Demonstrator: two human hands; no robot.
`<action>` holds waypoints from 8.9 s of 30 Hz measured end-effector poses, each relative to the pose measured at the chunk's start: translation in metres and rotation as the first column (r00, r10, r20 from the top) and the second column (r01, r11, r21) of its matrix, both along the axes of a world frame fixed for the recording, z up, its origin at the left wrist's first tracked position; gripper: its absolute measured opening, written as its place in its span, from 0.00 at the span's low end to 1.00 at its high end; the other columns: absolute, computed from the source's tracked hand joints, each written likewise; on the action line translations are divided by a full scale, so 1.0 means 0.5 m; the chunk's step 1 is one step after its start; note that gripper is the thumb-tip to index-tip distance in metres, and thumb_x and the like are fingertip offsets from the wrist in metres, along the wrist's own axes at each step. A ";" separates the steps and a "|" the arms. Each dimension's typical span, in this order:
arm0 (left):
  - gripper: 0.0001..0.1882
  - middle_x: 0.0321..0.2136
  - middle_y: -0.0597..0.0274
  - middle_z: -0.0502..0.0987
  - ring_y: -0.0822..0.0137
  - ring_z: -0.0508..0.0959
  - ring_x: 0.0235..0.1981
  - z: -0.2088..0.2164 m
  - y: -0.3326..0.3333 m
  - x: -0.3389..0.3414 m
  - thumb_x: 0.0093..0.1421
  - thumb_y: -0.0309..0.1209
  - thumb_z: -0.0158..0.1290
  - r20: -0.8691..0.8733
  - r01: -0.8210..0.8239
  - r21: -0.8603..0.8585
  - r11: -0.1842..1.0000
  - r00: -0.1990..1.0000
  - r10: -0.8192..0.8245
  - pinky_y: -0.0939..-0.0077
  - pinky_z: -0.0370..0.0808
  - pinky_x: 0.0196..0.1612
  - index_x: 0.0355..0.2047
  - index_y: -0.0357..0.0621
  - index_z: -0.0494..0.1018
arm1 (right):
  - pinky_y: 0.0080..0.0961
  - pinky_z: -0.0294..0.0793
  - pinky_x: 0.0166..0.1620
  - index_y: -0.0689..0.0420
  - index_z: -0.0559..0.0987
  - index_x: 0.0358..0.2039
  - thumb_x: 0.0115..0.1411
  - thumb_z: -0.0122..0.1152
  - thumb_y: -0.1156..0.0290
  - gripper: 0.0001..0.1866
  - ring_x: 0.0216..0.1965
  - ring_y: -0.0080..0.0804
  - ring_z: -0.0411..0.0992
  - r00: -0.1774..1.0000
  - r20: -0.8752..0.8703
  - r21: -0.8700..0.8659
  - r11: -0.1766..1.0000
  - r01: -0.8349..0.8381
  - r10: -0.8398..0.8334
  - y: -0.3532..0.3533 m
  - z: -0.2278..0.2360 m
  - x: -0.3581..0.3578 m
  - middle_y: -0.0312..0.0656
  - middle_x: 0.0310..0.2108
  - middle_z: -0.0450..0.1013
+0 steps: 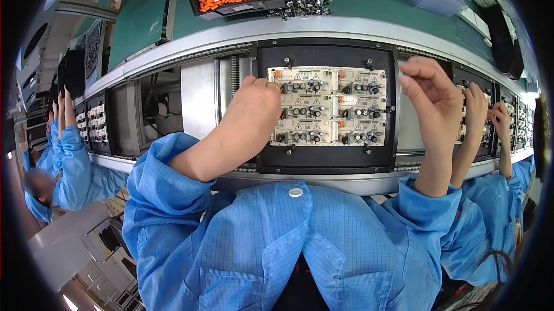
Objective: Manual assembly of small electronic components onto printed circuit boards on a production line.
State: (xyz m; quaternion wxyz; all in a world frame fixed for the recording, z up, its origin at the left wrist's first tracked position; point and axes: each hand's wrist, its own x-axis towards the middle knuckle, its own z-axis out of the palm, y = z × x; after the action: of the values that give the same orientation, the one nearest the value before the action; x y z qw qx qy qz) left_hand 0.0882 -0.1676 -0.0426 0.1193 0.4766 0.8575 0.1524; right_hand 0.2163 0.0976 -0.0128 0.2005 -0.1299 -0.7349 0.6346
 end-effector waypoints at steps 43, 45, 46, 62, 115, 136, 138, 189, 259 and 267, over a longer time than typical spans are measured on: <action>0.07 0.27 0.42 0.79 0.53 0.81 0.34 0.135 0.052 -0.329 0.48 0.26 0.62 -0.047 -0.322 0.441 0.838 0.924 0.379 0.64 0.76 0.38 0.26 0.33 0.78 | 0.34 0.69 0.45 0.54 0.81 0.38 0.50 0.65 0.79 0.13 0.40 0.38 0.71 0.986 0.165 0.882 0.443 -0.163 0.036 -0.193 -0.039 0.016 0.35 0.31 0.79; 0.06 0.26 0.43 0.79 0.55 0.81 0.32 0.144 0.055 -0.255 0.49 0.25 0.61 -0.031 -0.299 0.409 0.862 0.940 0.340 0.65 0.76 0.37 0.25 0.33 0.78 | 0.34 0.70 0.44 0.54 0.81 0.38 0.50 0.65 0.80 0.13 0.40 0.38 0.71 0.982 0.188 0.868 0.465 -0.173 0.015 -0.182 -0.047 0.026 0.35 0.31 0.79; 0.07 0.26 0.45 0.80 0.53 0.81 0.30 0.121 0.036 -0.228 0.53 0.27 0.59 0.074 -0.277 0.378 0.883 0.960 0.270 0.63 0.76 0.35 0.28 0.34 0.79 | 0.33 0.70 0.44 0.54 0.81 0.38 0.50 0.64 0.81 0.14 0.40 0.38 0.71 0.978 0.208 0.855 0.479 -0.196 0.028 -0.181 -0.050 0.032 0.36 0.31 0.79; 0.05 0.28 0.50 0.77 0.49 0.77 0.33 -0.004 -0.040 0.096 0.54 0.21 0.57 0.265 -0.280 0.182 0.942 0.937 0.228 0.60 0.75 0.37 0.32 0.37 0.74 | 0.20 0.77 0.42 0.62 0.81 0.38 0.56 0.60 0.88 0.11 0.42 0.28 0.72 0.977 -0.090 0.592 0.779 0.209 -0.195 -0.132 -0.094 0.081 0.40 0.34 0.77; 0.50 0.66 0.32 0.48 0.38 0.44 0.69 -0.142 -0.435 -0.009 0.56 0.50 0.57 -0.310 -0.953 0.210 -0.218 -0.277 0.910 0.40 0.42 0.68 0.65 0.24 0.48 | 0.24 0.70 0.32 0.64 0.79 0.34 0.55 0.55 0.87 0.08 0.28 0.34 0.73 0.943 -0.131 0.545 0.817 -0.189 0.305 0.006 -0.110 0.225 0.46 0.30 0.77; 0.04 0.30 0.45 0.77 0.40 0.75 0.38 -0.049 -0.361 0.152 0.49 0.18 0.48 -0.371 -0.833 -0.019 0.553 0.519 0.770 0.49 0.72 0.42 0.23 0.36 0.72 | 0.40 0.74 0.47 0.60 0.80 0.41 0.57 0.58 0.76 0.11 0.41 0.53 0.74 0.887 0.333 0.703 0.543 -0.460 0.320 0.106 0.040 0.105 0.52 0.38 0.77; 0.05 0.30 0.44 0.77 0.41 0.75 0.37 -0.031 -0.307 0.129 0.49 0.19 0.48 -0.252 -0.737 -0.089 0.670 0.668 0.700 0.50 0.72 0.41 0.26 0.37 0.73 | 0.42 0.73 0.49 0.59 0.80 0.42 0.57 0.57 0.78 0.12 0.45 0.52 0.73 0.925 0.348 0.805 0.457 -0.377 0.150 0.186 0.045 0.022 0.51 0.41 0.77; 0.08 0.28 0.46 0.80 0.55 0.82 0.31 0.014 0.391 -0.464 0.54 0.27 0.56 -0.780 0.011 0.338 0.941 0.563 0.274 0.63 0.78 0.37 0.32 0.35 0.78 | 0.25 0.78 0.38 0.68 0.82 0.36 0.57 0.60 0.83 0.07 0.33 0.29 0.76 0.903 0.328 -0.146 0.960 -0.241 0.277 0.130 -0.040 0.037 0.42 0.34 0.76; 0.10 0.26 0.65 0.77 0.76 0.73 0.26 0.039 0.044 0.026 0.66 0.30 0.52 0.980 -0.508 0.197 0.838 0.093 -0.174 0.84 0.71 0.31 0.42 0.35 0.75 | 0.30 0.75 0.41 0.58 0.67 0.38 0.50 0.65 0.87 0.20 0.37 0.37 0.76 0.892 0.014 0.564 0.733 -0.381 0.452 -0.045 0.011 -0.039 0.46 0.33 0.76; 0.07 0.28 0.64 0.78 0.78 0.72 0.26 0.025 0.030 0.057 0.63 0.26 0.56 0.952 -0.561 0.243 0.791 -0.019 -0.306 0.84 0.68 0.29 0.39 0.34 0.77 | 0.33 0.75 0.40 0.55 0.66 0.38 0.48 0.67 0.89 0.23 0.36 0.39 0.76 0.855 -0.201 0.482 0.808 -0.338 0.478 -0.106 -0.001 -0.012 0.46 0.32 0.78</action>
State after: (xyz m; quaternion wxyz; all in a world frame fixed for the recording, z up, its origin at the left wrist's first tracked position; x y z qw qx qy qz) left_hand 0.1169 -0.1524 -0.0304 0.5193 0.1422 0.4573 0.7078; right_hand 0.2101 0.0443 -0.0133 0.1948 0.1828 -0.8255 0.4973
